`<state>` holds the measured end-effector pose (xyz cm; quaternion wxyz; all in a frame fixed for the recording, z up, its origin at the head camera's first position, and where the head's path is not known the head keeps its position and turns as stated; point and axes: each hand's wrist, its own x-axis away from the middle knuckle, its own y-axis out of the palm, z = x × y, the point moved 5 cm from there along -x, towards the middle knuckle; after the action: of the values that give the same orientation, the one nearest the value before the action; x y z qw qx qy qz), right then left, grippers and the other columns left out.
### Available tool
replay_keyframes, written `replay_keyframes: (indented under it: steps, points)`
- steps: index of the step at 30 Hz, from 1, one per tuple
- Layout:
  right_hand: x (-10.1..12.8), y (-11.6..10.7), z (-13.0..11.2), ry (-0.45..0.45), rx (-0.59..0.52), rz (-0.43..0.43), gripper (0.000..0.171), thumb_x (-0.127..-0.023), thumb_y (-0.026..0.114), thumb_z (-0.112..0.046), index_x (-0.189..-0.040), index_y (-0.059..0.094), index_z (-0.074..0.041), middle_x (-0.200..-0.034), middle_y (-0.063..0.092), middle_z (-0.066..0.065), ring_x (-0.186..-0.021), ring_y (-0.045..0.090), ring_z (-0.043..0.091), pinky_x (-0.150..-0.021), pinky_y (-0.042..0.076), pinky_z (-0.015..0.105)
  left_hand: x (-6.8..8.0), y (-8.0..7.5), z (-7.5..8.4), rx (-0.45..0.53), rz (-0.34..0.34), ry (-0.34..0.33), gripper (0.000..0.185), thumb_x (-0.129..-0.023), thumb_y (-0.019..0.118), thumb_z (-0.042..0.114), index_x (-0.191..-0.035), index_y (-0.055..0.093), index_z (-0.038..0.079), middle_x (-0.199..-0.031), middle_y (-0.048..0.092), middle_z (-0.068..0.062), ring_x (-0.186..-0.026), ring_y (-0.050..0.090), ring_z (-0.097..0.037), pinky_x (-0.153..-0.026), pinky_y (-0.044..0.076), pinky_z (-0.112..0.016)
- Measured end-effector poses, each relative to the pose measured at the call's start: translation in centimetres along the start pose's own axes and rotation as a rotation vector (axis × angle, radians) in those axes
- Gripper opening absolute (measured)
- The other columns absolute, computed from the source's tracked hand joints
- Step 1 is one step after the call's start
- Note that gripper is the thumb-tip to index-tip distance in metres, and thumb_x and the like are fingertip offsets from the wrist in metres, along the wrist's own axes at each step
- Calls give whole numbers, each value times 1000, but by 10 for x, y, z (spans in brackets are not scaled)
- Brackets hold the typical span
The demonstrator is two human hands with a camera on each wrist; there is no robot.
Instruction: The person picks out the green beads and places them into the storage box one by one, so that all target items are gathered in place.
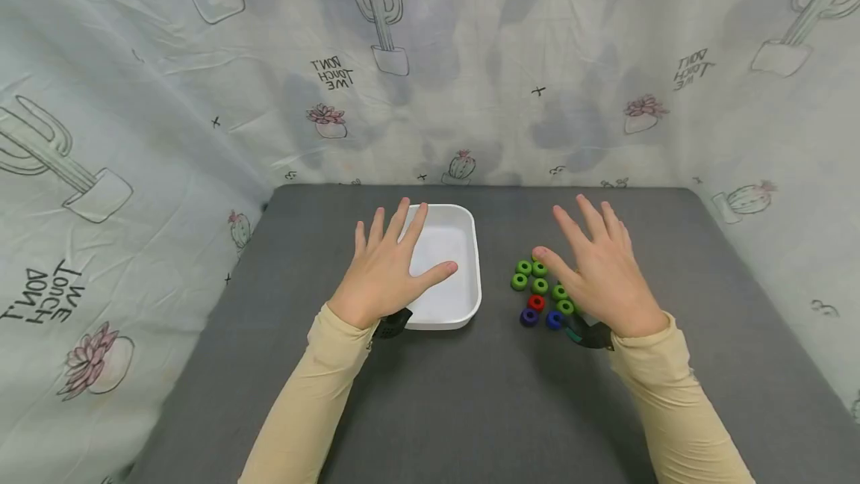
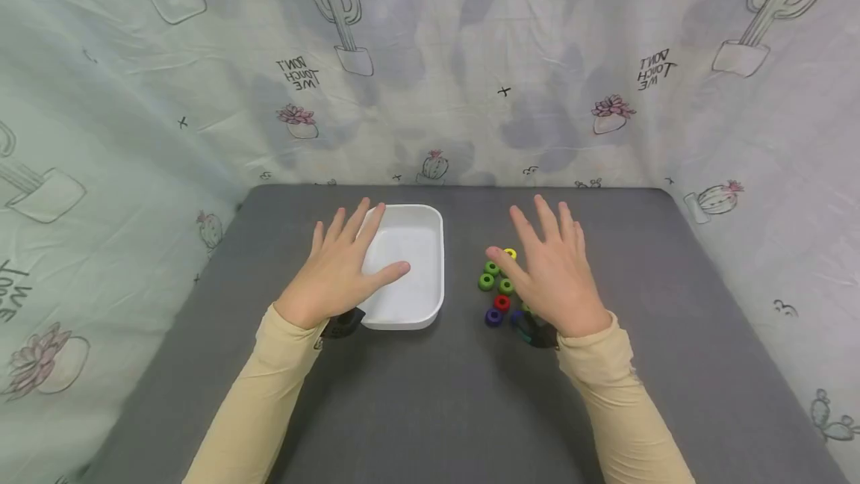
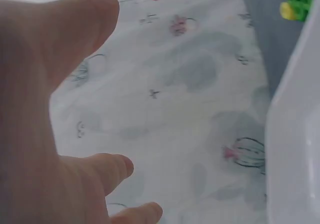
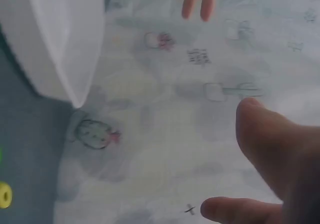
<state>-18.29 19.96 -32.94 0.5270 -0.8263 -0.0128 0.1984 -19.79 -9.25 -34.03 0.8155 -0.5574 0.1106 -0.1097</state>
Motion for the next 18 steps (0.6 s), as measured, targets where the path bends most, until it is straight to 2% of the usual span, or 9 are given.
replay_keyframes:
  steps: [4, 8, 15, 18]
  points:
    - [5, 4, 7, -11, 18, -4, 72, -103, 64, -46, -156, 45, -1, -162, 31, 34, -145, 26, 63, -112, 24, 76, 5, 12, -12, 0, -29, -12, 98, -95, 48, 79, -169, 14, 25, -177, 8, -8, -158, 9, -51, -121, 6, -74]
    - [11, 7, 13, -1, 20, -34, 71, -105, 61, -45, -157, 43, -1, -162, 31, 33, -138, 32, 61, -106, 31, 74, 9, 25, -29, 4, -48, -45, 100, -94, 48, 80, -169, 15, 24, -177, 7, -8, -159, 12, -48, -120, 7, -75]
    - [19, 12, 21, 0, 5, -57, 69, -105, 60, -45, -156, 45, -1, -159, 35, 33, -135, 37, 59, -106, 33, 73, 15, 43, -48, 7, -39, -44, 102, -94, 51, 79, -169, 17, 19, -176, 9, -13, -157, 22, -45, -118, 11, -77]
    - [22, 14, 24, -13, 8, -54, 66, -105, 61, -42, -154, 46, 1, -156, 39, 33, -132, 42, 59, -102, 37, 72, 19, 50, -53, 19, -22, -37, 102, -93, 52, 79, -169, 18, 19, -176, 9, -12, -157, 25, -44, -119, 12, -75]
